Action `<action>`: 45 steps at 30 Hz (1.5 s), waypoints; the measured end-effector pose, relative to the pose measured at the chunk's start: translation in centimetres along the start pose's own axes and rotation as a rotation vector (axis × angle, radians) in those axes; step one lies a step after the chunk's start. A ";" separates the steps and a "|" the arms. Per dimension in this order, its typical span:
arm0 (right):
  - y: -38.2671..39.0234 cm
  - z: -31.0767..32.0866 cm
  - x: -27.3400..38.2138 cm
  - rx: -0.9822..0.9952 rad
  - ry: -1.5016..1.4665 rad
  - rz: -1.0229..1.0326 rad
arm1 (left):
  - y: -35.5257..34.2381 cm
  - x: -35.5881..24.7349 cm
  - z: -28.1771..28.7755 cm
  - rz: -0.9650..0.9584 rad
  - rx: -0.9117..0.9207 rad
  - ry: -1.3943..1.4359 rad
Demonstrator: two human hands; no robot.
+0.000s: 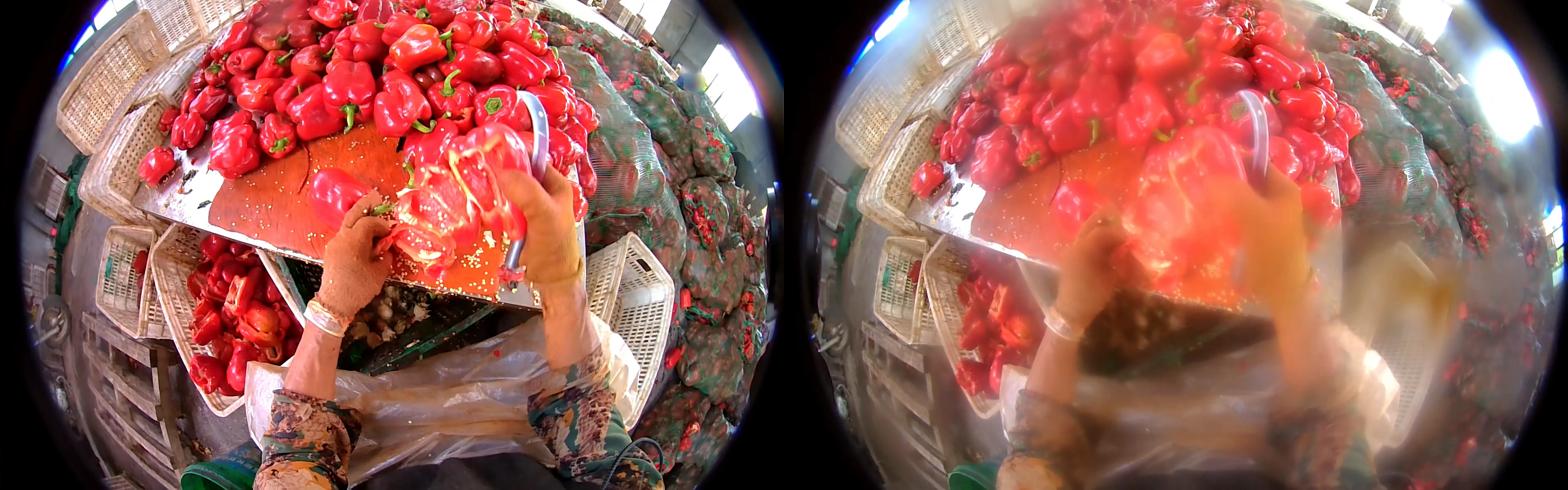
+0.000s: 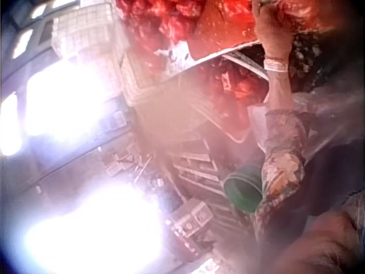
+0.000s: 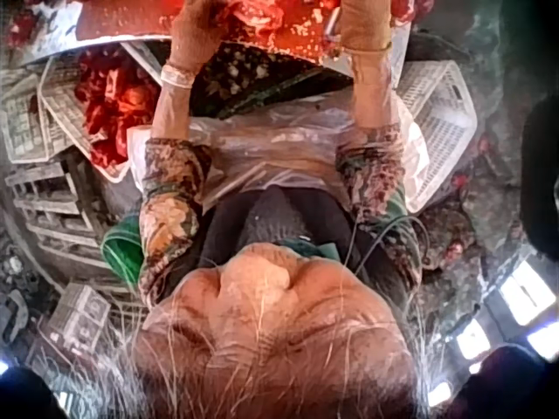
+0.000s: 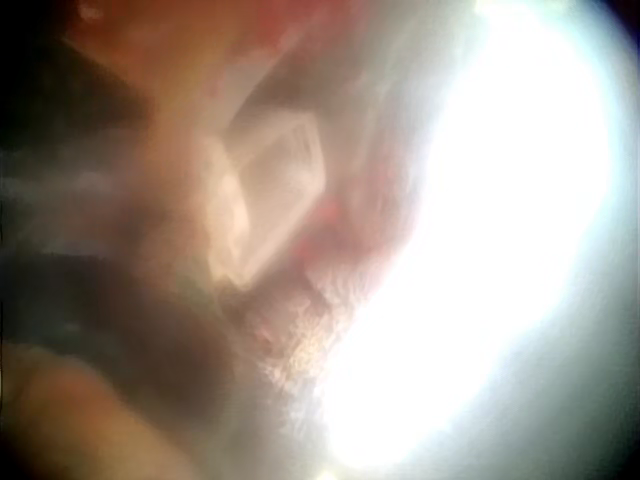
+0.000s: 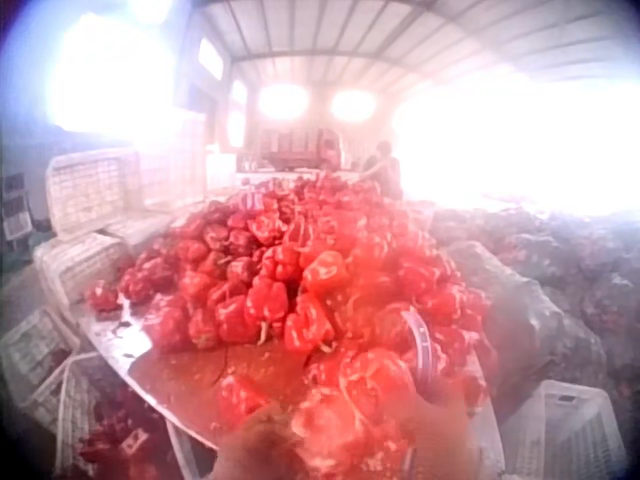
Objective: The person uses a knife to cut the stems and remove the seeds from red bell peppers. They work at a table piled with peppers, placing the cleaned peppers into a white basket below.
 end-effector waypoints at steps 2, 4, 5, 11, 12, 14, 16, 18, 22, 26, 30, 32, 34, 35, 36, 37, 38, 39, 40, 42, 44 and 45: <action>-1.5 0.1 -0.3 0.000 -0.057 -0.009 | -0.4 -1.7 0.3 -0.057 0.081 -0.192; -2.3 -1.7 0.7 0.016 -0.069 -0.005 | -0.3 -2.1 0.5 -0.049 0.090 -0.203; -2.4 -2.7 1.3 0.013 -0.078 0.004 | -0.2 -2.2 0.4 -0.045 0.096 -0.206; -1.9 -3.9 2.7 0.079 0.050 -0.040 | -0.2 -1.6 0.0 -0.087 0.110 -0.251; -0.9 -4.2 3.5 0.086 0.082 -0.043 | -0.2 -1.7 0.1 -0.094 0.087 -0.243; 1.9 -5.1 5.2 0.078 0.184 -0.039 | -0.4 -2.7 0.5 -0.037 0.037 -0.205; 4.0 -5.7 5.5 0.099 0.111 -0.021 | -0.4 -1.4 0.1 -0.058 0.035 -0.230; 5.4 -5.7 5.0 0.062 0.122 -0.009 | -0.7 -1.0 -0.1 -0.014 0.015 -0.181; 6.9 -4.8 5.0 -0.031 0.049 0.179 | -0.7 -0.7 -0.4 0.071 -0.120 -0.126; 6.2 -3.6 7.8 -0.190 0.082 0.484 | -0.5 -0.6 -0.2 0.203 -0.032 -0.217; 5.3 -2.9 5.9 -0.206 0.276 0.795 | -0.2 -1.1 -0.1 0.058 -0.152 -0.121; 2.6 -1.5 0.1 0.009 0.644 0.619 | -0.2 -0.7 -0.5 0.126 -0.091 -0.086; 0.0 -0.5 -3.9 0.024 0.833 0.297 | -0.6 -0.4 -0.4 0.116 -0.084 -0.097; 0.1 -0.4 -4.5 -0.034 0.721 0.190 | -0.3 -0.6 0.0 0.098 -0.089 -0.113; 0.6 0.1 -3.6 -0.005 0.468 0.105 | -0.5 -0.8 -0.2 0.064 -0.095 -0.115; 1.1 0.3 -1.8 0.109 0.130 0.051 | -0.3 -0.9 0.1 0.085 -0.079 -0.076; 1.2 0.1 -0.8 0.183 -0.027 0.010 | 0.1 -1.0 0.1 0.106 -0.064 -0.036; 1.2 0.4 -0.4 0.195 -0.038 0.027 | 0.1 -1.4 0.4 0.109 -0.089 -0.112; 0.7 1.4 -1.5 0.112 0.111 0.064 | -0.4 -1.2 -0.1 0.069 -0.066 -0.130; -1.2 2.8 -3.7 0.025 0.593 0.133 | -0.8 -0.4 -0.5 0.030 -0.051 -0.148; -2.4 3.9 -4.7 -0.008 0.850 0.254 | -0.5 -0.4 -0.1 0.030 -0.076 -0.149; -2.0 4.9 -4.0 -0.029 0.791 0.314 | -0.4 -0.9 -0.1 0.032 -0.081 -0.140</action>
Point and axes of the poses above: each hand's wrist, its own y-axis away from the middle knuckle, its own z-axis out of the back of the hand, x = y × z, the point moved 3 cm from there along -y, towards the middle knuckle, and after that the axes turned 6 degrees about -z, right-handed, at the moved point
